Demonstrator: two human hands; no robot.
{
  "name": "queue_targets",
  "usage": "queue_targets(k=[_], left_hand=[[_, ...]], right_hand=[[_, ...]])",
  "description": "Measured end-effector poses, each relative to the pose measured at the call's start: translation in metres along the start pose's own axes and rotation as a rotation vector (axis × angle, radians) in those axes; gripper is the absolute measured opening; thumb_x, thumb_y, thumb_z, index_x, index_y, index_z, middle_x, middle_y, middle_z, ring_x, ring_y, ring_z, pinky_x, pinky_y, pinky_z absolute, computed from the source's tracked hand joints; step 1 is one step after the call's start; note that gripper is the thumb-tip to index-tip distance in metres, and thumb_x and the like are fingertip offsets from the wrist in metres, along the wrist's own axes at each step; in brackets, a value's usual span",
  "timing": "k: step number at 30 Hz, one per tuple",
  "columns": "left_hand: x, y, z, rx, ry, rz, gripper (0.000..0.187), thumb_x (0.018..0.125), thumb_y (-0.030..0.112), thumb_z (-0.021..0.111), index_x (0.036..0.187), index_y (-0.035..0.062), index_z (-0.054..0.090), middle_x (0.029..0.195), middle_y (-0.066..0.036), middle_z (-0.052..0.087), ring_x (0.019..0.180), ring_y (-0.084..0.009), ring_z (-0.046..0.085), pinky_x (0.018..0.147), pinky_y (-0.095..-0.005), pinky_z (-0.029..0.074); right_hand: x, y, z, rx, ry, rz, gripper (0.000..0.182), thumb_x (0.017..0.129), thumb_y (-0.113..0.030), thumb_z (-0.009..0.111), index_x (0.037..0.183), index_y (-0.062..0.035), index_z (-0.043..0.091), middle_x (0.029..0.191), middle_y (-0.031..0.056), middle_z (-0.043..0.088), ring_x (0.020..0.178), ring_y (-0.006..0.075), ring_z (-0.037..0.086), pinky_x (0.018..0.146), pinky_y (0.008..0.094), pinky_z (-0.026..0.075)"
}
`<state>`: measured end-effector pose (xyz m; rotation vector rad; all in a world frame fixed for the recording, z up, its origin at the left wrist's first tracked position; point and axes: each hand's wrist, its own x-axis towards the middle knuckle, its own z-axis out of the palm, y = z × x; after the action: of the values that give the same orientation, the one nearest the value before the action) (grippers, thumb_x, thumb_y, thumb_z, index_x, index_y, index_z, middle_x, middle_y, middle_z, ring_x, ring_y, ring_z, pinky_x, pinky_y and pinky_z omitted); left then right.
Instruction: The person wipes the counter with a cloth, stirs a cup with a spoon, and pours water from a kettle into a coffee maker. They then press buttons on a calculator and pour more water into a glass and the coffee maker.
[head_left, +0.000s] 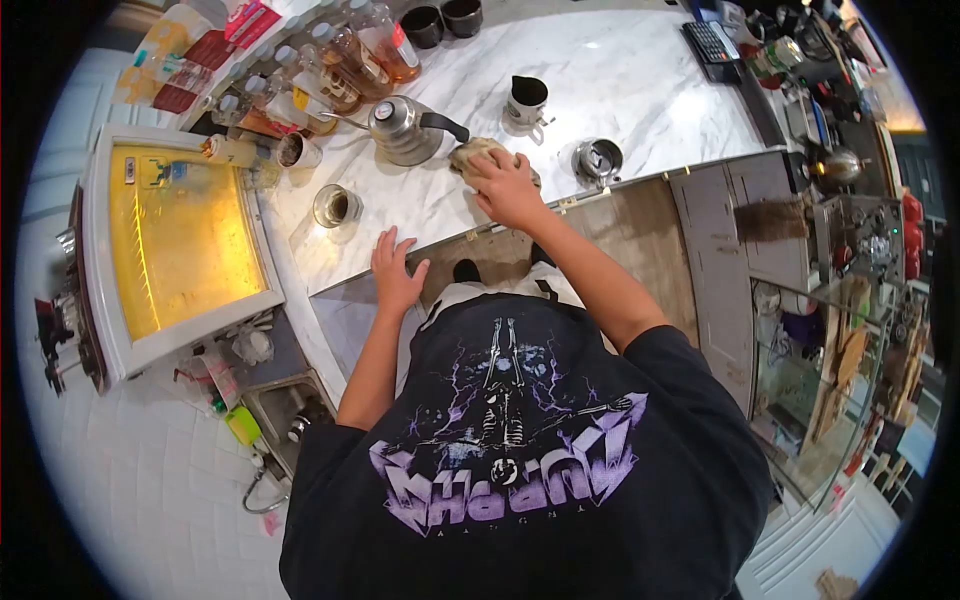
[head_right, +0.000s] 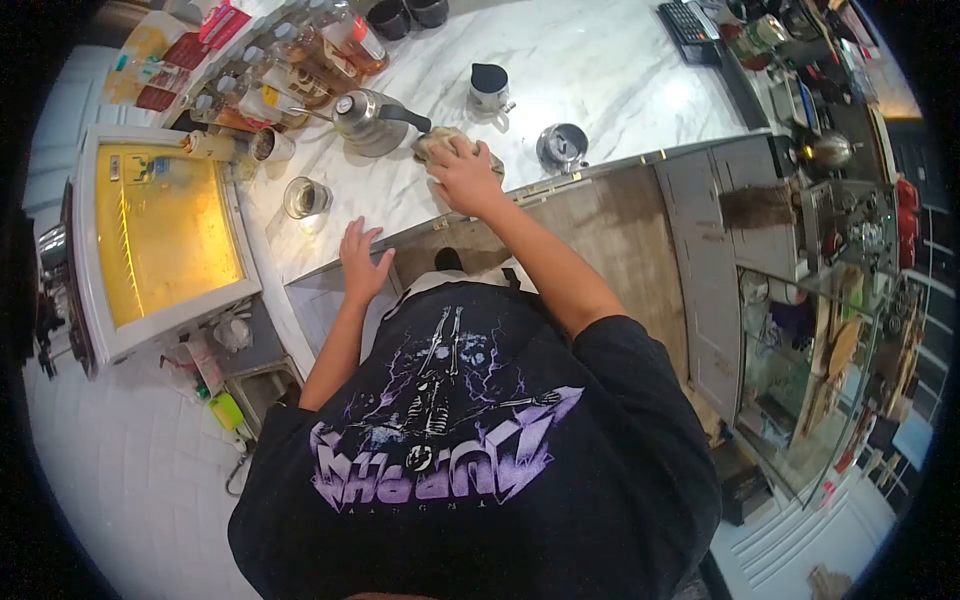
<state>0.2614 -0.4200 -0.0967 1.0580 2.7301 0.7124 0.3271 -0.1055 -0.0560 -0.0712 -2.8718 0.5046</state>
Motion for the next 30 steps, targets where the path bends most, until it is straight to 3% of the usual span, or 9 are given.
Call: queue_targets(k=[4,10,14,17,20,22,27,29,30], left_hand=[[-0.002,0.029,0.015,-0.017,0.043,-0.075,0.052,0.084,0.030,0.081,0.131,0.0158,0.066,0.162,-0.016,0.043,0.154,-0.0398,0.032,0.125,-0.0591,0.024],[0.002,0.071,0.035,-0.005,0.075,-0.153,0.051,0.084,0.029,0.081,0.131,0.0139,0.066,0.160,-0.016,0.045,0.153,-0.0400,0.034,0.124,-0.0575,0.025],[0.011,0.084,0.036,-0.079,0.164,-0.177,0.047,0.086,0.025,0.080,0.128,0.0105,0.067,0.147,-0.015,0.057,0.144,-0.0385,0.046,0.118,-0.0532,0.034],[0.010,0.089,0.032,-0.124,0.183,-0.176,0.043,0.086,0.023,0.080,0.125,0.0094,0.068,0.137,-0.014,0.065,0.137,-0.0373,0.053,0.114,-0.0504,0.039],[0.017,0.088,0.028,-0.153,0.174,-0.134,0.041,0.086,0.023,0.080,0.123,0.0093,0.069,0.130,-0.014,0.068,0.132,-0.0368,0.057,0.111,-0.0488,0.042],[0.020,0.086,0.018,-0.178,0.111,-0.124,0.041,0.086,0.022,0.081,0.123,0.0083,0.070,0.130,-0.016,0.069,0.127,-0.0374,0.059,0.110,-0.0478,0.045],[0.046,0.084,0.007,-0.223,0.075,-0.113,0.042,0.087,0.025,0.081,0.126,0.0111,0.071,0.126,-0.013,0.071,0.122,-0.0331,0.062,0.104,-0.0459,0.045],[0.057,0.089,0.002,-0.258,0.059,-0.140,0.042,0.088,0.025,0.080,0.127,0.0110,0.070,0.127,-0.013,0.070,0.123,-0.0329,0.061,0.104,-0.0462,0.046],[0.060,0.090,0.004,-0.261,0.051,-0.134,0.042,0.088,0.025,0.080,0.127,0.0110,0.070,0.127,-0.013,0.070,0.123,-0.0329,0.061,0.104,-0.0462,0.046]], right_hand=[[-0.014,0.009,-0.012,0.169,0.134,0.044,0.037,0.089,-0.024,0.074,0.125,-0.0178,0.073,0.144,0.0070,0.061,0.139,0.0337,0.049,0.111,0.0681,0.033],[-0.038,0.031,-0.012,0.284,0.056,0.037,0.039,0.089,-0.017,0.075,0.127,-0.0128,0.071,0.150,0.0083,0.058,0.148,0.0314,0.045,0.117,0.0654,0.030],[-0.040,0.040,-0.018,0.310,0.063,-0.060,0.037,0.090,-0.018,0.074,0.126,-0.0115,0.071,0.148,0.0105,0.058,0.147,0.0341,0.044,0.116,0.0647,0.032],[-0.044,0.043,-0.022,0.336,0.108,-0.032,0.036,0.089,-0.017,0.075,0.125,-0.0100,0.071,0.148,0.0126,0.058,0.146,0.0359,0.045,0.117,0.0623,0.033],[-0.046,0.040,-0.033,0.356,0.189,-0.034,0.034,0.089,-0.011,0.074,0.123,-0.0081,0.071,0.143,0.0141,0.063,0.139,0.0380,0.052,0.114,0.0522,0.041],[-0.048,0.042,-0.045,0.390,0.224,0.077,0.031,0.090,-0.010,0.074,0.121,-0.0062,0.071,0.131,0.0154,0.069,0.127,0.0374,0.060,0.107,0.0474,0.046],[-0.024,0.062,-0.071,0.354,0.365,0.401,0.034,0.094,-0.018,0.073,0.125,-0.0031,0.069,0.113,0.0170,0.073,0.113,0.0382,0.066,0.095,0.0476,0.051],[0.004,0.060,-0.090,0.509,0.163,0.791,0.040,0.097,-0.026,0.070,0.129,-0.0020,0.067,0.105,0.0178,0.076,0.101,0.0408,0.071,0.088,0.0515,0.055],[0.009,0.066,-0.084,0.506,0.167,0.800,0.040,0.097,-0.026,0.070,0.129,-0.0020,0.067,0.105,0.0178,0.076,0.101,0.0408,0.071,0.088,0.0515,0.055]])
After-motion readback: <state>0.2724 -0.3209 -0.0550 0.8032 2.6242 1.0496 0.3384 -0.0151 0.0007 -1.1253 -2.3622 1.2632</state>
